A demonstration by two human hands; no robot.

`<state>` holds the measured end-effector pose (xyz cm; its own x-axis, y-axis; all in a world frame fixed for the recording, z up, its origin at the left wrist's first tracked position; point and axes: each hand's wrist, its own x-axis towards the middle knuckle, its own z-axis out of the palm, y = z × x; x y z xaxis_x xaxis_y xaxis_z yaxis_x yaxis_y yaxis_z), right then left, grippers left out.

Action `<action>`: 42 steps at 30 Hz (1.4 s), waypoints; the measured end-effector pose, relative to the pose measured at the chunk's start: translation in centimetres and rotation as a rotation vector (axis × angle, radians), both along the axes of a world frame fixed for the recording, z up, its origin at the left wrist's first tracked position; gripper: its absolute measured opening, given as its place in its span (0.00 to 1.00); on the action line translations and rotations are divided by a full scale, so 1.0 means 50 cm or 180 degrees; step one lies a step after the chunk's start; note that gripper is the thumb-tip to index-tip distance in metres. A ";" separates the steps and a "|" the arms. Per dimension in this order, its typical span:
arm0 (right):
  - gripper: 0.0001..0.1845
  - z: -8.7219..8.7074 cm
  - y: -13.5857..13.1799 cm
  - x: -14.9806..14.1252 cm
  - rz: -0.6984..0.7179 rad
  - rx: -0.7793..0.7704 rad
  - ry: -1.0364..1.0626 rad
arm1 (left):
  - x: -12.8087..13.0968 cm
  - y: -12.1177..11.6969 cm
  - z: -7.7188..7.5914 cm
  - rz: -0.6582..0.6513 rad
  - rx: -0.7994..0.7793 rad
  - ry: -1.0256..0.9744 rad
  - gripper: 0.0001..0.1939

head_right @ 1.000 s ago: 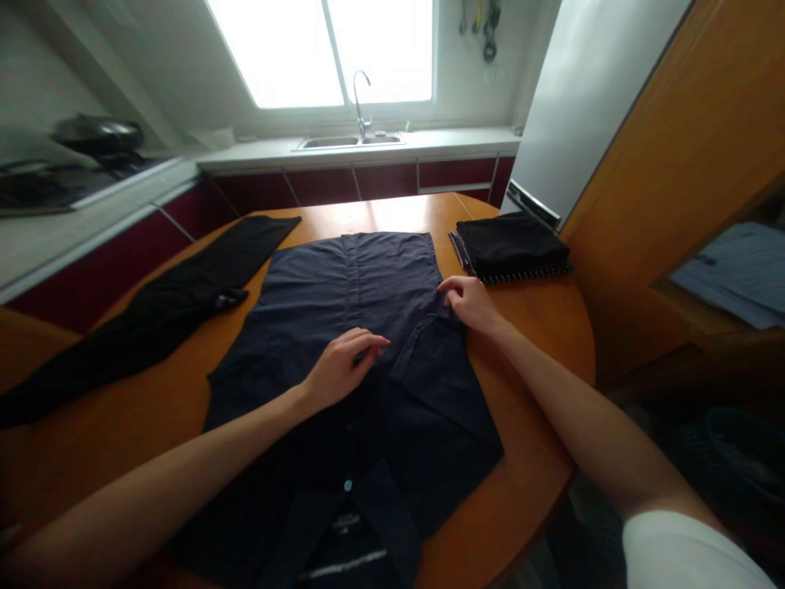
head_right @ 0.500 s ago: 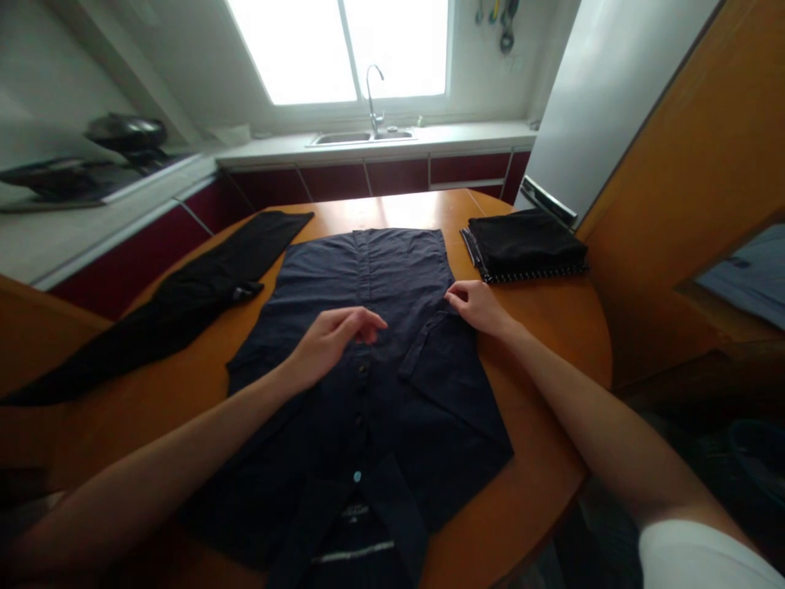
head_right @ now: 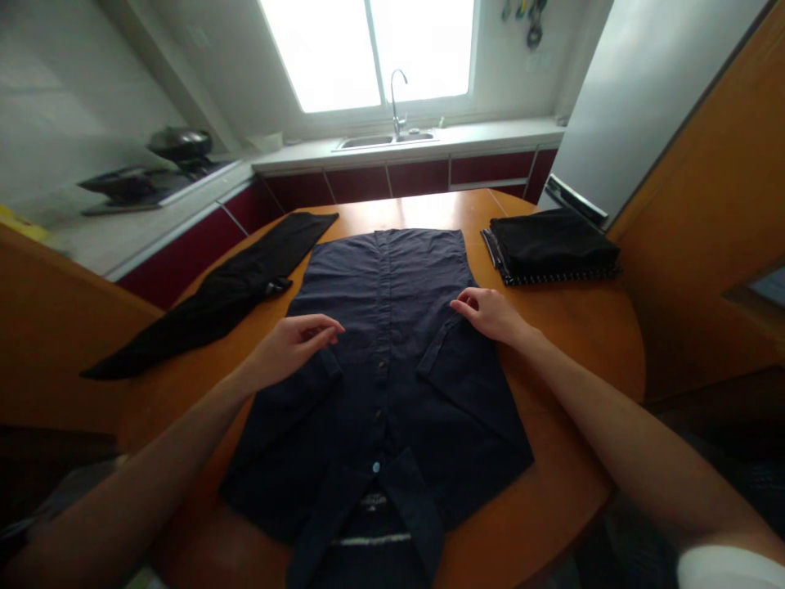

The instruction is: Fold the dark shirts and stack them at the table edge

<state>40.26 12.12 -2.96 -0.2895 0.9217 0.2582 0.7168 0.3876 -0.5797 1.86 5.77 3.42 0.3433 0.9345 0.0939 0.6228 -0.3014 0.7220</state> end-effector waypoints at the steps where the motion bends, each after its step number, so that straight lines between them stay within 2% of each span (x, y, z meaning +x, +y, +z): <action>1: 0.17 -0.002 -0.001 -0.003 0.0001 0.0013 -0.0068 | -0.008 -0.003 -0.009 0.0083 0.0044 0.0027 0.17; 5: 0.11 -0.009 -0.004 -0.011 0.0074 0.0025 -0.0199 | -0.028 -0.004 -0.020 0.0339 0.0233 0.0053 0.17; 9: 0.08 -0.006 -0.002 -0.010 0.0241 -0.0140 0.0294 | -0.037 0.007 -0.027 0.0427 0.0384 0.0135 0.17; 14: 0.08 -0.004 0.006 -0.007 0.0152 0.0030 0.0543 | -0.046 0.020 -0.046 0.0390 0.0386 0.0160 0.17; 19: 0.07 -0.009 0.003 -0.014 0.0054 0.0241 0.0010 | -0.046 0.022 -0.057 0.0338 0.0329 0.0098 0.18; 22: 0.07 0.007 -0.014 -0.026 -0.0004 0.0577 -0.0451 | -0.044 0.023 -0.062 0.0311 0.0296 0.0083 0.18; 25: 0.11 0.029 -0.044 -0.046 -0.0062 0.0789 -0.0546 | -0.043 0.024 -0.065 0.0328 0.0283 0.0082 0.18; 27: 0.16 0.032 -0.069 -0.066 0.0067 0.0770 -0.0478 | -0.042 0.024 -0.066 0.0359 0.0268 0.0078 0.18; 32: 0.32 -0.005 -0.118 -0.120 0.0792 0.0322 -0.0740 | -0.035 0.022 -0.064 0.0381 0.0240 0.0162 0.19; 36: 0.35 -0.015 -0.123 -0.135 0.1014 0.0173 -0.0926 | -0.033 0.021 -0.067 0.0360 0.0250 0.0205 0.19; 39: 0.34 -0.005 -0.111 -0.124 0.0878 0.0230 -0.0812 | -0.031 0.021 -0.069 0.0325 0.0228 0.0172 0.19; 42: 0.33 -0.007 -0.094 -0.110 0.0404 0.0292 -0.0726 | -0.028 0.021 -0.068 0.0320 0.0223 0.0164 0.18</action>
